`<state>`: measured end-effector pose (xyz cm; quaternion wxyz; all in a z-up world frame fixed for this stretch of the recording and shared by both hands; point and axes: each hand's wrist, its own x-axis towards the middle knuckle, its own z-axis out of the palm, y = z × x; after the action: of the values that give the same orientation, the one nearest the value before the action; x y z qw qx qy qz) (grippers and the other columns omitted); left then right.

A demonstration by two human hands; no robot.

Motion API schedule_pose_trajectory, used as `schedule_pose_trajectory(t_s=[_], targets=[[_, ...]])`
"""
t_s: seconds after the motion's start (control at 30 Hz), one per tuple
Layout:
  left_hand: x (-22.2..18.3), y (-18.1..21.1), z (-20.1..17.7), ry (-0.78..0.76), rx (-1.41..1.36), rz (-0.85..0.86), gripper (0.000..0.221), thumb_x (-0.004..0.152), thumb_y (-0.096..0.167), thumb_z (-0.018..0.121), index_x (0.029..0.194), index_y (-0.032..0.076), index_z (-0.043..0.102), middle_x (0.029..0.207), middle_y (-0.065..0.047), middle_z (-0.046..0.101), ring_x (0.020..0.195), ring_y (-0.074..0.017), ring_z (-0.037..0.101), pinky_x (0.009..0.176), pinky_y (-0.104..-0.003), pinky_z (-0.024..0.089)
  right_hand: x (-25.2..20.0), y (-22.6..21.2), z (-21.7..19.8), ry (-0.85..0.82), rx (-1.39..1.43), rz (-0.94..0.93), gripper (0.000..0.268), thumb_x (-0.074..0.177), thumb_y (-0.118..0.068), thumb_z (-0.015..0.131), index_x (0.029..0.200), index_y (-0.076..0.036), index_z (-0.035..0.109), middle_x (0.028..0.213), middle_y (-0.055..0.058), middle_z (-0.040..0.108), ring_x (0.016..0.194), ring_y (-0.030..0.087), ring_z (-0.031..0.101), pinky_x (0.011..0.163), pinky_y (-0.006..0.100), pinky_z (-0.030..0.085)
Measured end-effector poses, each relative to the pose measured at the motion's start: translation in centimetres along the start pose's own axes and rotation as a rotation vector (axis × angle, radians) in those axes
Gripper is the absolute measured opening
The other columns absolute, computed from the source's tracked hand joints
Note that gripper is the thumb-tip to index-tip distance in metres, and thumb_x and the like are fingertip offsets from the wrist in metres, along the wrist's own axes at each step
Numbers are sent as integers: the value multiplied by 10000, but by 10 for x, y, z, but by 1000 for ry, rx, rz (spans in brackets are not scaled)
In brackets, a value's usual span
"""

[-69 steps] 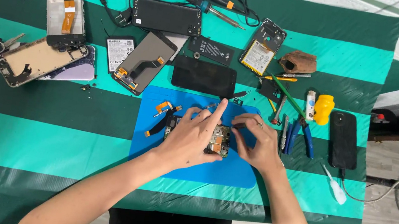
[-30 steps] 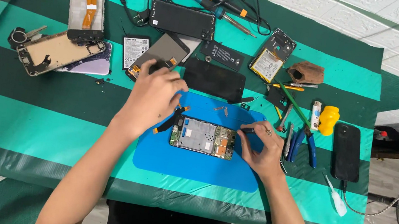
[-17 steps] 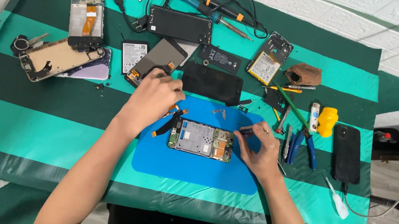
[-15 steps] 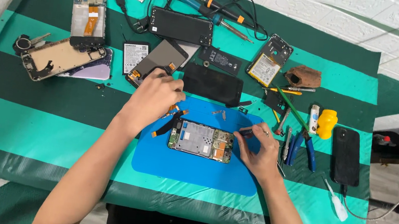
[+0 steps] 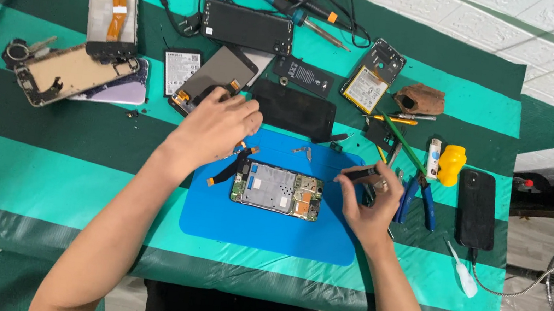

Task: Assembling internal mobile phone components and connecting delicate ribbon cables on a repair bench

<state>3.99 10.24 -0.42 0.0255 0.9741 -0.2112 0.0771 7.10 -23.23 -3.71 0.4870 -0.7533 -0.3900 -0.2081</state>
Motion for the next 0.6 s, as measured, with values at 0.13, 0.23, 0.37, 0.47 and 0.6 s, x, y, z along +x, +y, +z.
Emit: schedule_pose_trajectory(t_s=[0.13, 0.23, 0.37, 0.47, 0.6], targets=[[0, 23, -38, -7, -282, -42, 205, 1066, 195, 531, 1078, 70, 693, 1037, -103, 653, 1056, -277, 676, 922, -463, 526, 4, -7, 1, 45, 11, 9, 684, 934, 113, 738, 1455, 45, 302, 966, 215, 726, 788, 351, 757, 615, 416, 649], [5, 52, -35, 143, -1102, 14, 87, 980, 48, 572, 1012, -12, 625, 858, -237, 677, 818, -424, 686, 703, -490, 533, 5, -11, 4, 97, 83, 60, 718, 922, 99, 751, 1468, 43, 288, 934, 210, 736, 802, 340, 772, 626, 396, 643], [11, 81, 0, 60, -1657, -52, 83, 938, 5, 627, 916, 66, 678, 788, -86, 722, 773, -183, 682, 749, -327, 548, 1, -9, 2, 112, 169, 121, 733, 920, 89, 751, 1476, 16, 278, 912, 190, 730, 825, 322, 774, 652, 380, 656], [12, 91, 6, 59, -1777, -76, 69, 898, -21, 691, 897, 45, 709, 774, -98, 738, 760, -147, 677, 735, -301, 550, 0, -10, 2, 120, 259, 166, 743, 923, 83, 743, 1489, -15, 272, 895, 190, 724, 824, 307, 771, 650, 364, 661], [12, 98, 11, 115, -1810, -172, 94, 896, -11, 733, 968, 36, 773, 815, -132, 777, 771, -170, 721, 739, -285, 573, 0, -17, 6, 197, 473, 233, 790, 922, 105, 723, 1526, -76, 249, 854, 229, 706, 762, 319, 761, 667, 366, 666]])
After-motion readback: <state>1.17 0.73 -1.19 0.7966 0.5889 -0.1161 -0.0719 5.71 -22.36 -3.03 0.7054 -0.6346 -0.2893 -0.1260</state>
